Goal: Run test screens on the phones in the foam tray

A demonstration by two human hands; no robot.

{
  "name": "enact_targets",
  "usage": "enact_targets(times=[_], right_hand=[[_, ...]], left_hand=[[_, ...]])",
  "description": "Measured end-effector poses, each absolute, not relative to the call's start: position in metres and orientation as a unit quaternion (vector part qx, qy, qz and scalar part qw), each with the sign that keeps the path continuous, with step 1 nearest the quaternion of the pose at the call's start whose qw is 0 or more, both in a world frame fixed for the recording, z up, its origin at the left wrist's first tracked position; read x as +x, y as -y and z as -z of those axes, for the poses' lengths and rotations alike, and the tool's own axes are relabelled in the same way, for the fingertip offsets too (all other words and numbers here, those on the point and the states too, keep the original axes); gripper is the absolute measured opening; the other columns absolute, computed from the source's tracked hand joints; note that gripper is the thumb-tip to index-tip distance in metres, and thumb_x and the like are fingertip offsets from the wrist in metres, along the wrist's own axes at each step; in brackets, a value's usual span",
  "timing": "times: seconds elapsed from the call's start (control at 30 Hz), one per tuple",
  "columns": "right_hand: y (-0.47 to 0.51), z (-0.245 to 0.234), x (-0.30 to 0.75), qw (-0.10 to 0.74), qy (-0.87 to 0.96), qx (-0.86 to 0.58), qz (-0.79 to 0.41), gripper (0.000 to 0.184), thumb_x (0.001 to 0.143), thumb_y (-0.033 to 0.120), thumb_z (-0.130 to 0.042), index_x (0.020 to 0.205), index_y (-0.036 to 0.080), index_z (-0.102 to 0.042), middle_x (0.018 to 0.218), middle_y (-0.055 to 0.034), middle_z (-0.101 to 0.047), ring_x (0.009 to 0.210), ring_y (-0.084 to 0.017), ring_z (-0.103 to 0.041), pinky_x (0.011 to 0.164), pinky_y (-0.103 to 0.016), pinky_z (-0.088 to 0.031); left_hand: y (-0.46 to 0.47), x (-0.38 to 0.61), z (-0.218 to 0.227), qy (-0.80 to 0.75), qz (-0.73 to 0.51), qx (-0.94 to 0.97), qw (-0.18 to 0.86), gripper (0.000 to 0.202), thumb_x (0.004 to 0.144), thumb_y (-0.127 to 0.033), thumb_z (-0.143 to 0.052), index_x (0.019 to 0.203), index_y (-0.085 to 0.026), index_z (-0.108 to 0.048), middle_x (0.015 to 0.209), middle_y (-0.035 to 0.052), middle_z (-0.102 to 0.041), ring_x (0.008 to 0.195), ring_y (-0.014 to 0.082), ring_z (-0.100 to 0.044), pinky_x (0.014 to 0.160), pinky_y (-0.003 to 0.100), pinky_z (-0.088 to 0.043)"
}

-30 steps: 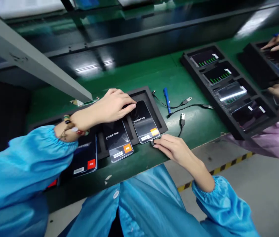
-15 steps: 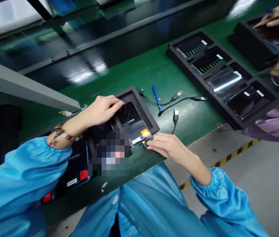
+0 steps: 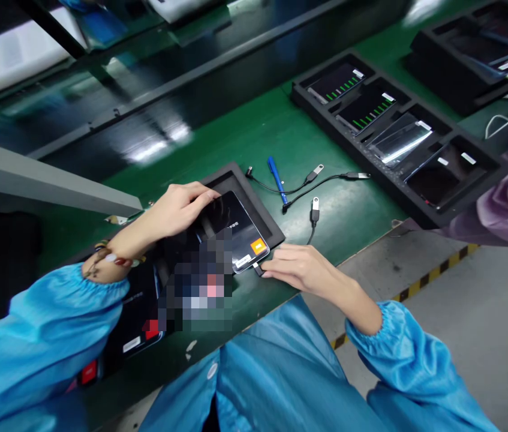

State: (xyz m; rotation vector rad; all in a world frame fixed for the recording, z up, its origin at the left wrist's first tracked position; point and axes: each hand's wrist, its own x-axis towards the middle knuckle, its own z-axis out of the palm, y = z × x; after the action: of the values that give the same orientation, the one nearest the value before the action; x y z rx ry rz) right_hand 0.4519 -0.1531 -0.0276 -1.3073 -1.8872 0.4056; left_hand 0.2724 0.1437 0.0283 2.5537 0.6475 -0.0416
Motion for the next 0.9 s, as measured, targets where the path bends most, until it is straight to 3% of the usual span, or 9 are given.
enact_targets(times=[0.33, 0.43, 0.53, 0.63, 0.73, 0.8, 0.9], right_hand=[[0.156, 0.023, 0.450, 0.388, 0.724, -0.541, -0.181, 0.023, 0.117, 0.031, -0.061, 0.115, 0.017, -0.080, 0.088, -0.0042, -0.074, 0.078, -0.017, -0.065, 0.075, -0.031, -0.055], [0.143, 0.006, 0.463, 0.397, 0.711, -0.556, -0.168, 0.026, 0.114, 0.039, -0.067, 0.104, 0.019, -0.080, 0.088, -0.0038, -0.075, 0.080, -0.017, -0.067, 0.077, -0.032, -0.053], [0.098, -0.008, 0.484, 0.382, 0.649, -0.650, -0.102, 0.035, 0.116, 0.039, -0.061, 0.093, 0.018, -0.077, 0.087, -0.0064, -0.073, 0.083, -0.020, -0.066, 0.083, -0.036, -0.053], [0.032, -0.007, 0.501, 0.222, 0.627, -0.745, -0.048, 0.025, 0.112, 0.030, -0.063, 0.112, 0.012, -0.080, 0.109, -0.0165, -0.077, 0.106, -0.032, -0.069, 0.094, -0.045, -0.054], [-0.017, 0.002, 0.509, 0.118, 0.642, -0.756, -0.042, 0.020, 0.107, 0.025, -0.069, 0.114, 0.010, -0.080, 0.116, -0.0206, -0.078, 0.119, -0.039, -0.068, 0.100, -0.051, -0.053], [-0.024, 0.001, 0.514, 0.135, 0.633, -0.760, -0.059, 0.018, 0.109, 0.021, -0.065, 0.116, 0.010, -0.077, 0.112, -0.0188, -0.080, 0.110, -0.034, -0.071, 0.095, -0.048, -0.054], [0.009, -0.018, 0.528, 0.222, 0.583, -0.774, -0.105, 0.034, 0.118, 0.029, -0.051, 0.140, 0.008, -0.066, 0.106, -0.0154, -0.081, 0.087, -0.022, -0.073, 0.083, -0.040, -0.053]], left_hand=[[-0.142, 0.274, -0.034, -0.241, 0.024, 0.934, 0.264, 0.059, 0.108, -0.061, -0.042, 0.111, -0.020, -0.085, 0.122, 0.0129, -0.083, 0.112, 0.0320, -0.077, 0.113, 0.050, -0.055], [-0.139, 0.273, -0.036, -0.244, 0.028, 0.933, 0.264, 0.063, 0.110, -0.062, -0.037, 0.108, -0.021, -0.084, 0.121, 0.0129, -0.084, 0.113, 0.0311, -0.077, 0.111, 0.048, -0.056], [-0.137, 0.268, -0.041, -0.240, 0.027, 0.933, 0.266, 0.065, 0.112, -0.062, -0.032, 0.116, -0.022, -0.083, 0.128, 0.0118, -0.083, 0.118, 0.0296, -0.077, 0.113, 0.045, -0.056], [-0.137, 0.253, -0.050, -0.240, 0.011, 0.935, 0.262, 0.062, 0.114, -0.059, -0.033, 0.131, -0.021, -0.079, 0.141, 0.0118, -0.080, 0.130, 0.0291, -0.072, 0.121, 0.046, -0.052], [-0.139, 0.227, -0.062, -0.260, -0.005, 0.935, 0.241, 0.058, 0.115, -0.055, -0.034, 0.135, -0.021, -0.077, 0.143, 0.0123, -0.079, 0.132, 0.0303, -0.071, 0.123, 0.050, -0.048], [-0.141, 0.205, -0.066, -0.279, -0.002, 0.933, 0.226, 0.057, 0.115, -0.055, -0.035, 0.133, -0.021, -0.078, 0.141, 0.0124, -0.080, 0.130, 0.0314, -0.072, 0.121, 0.052, -0.047], [-0.141, 0.173, -0.064, -0.300, 0.014, 0.929, 0.215, 0.058, 0.116, -0.057, -0.034, 0.128, -0.023, -0.079, 0.141, 0.0121, -0.080, 0.130, 0.0327, -0.071, 0.121, 0.054, -0.045]])
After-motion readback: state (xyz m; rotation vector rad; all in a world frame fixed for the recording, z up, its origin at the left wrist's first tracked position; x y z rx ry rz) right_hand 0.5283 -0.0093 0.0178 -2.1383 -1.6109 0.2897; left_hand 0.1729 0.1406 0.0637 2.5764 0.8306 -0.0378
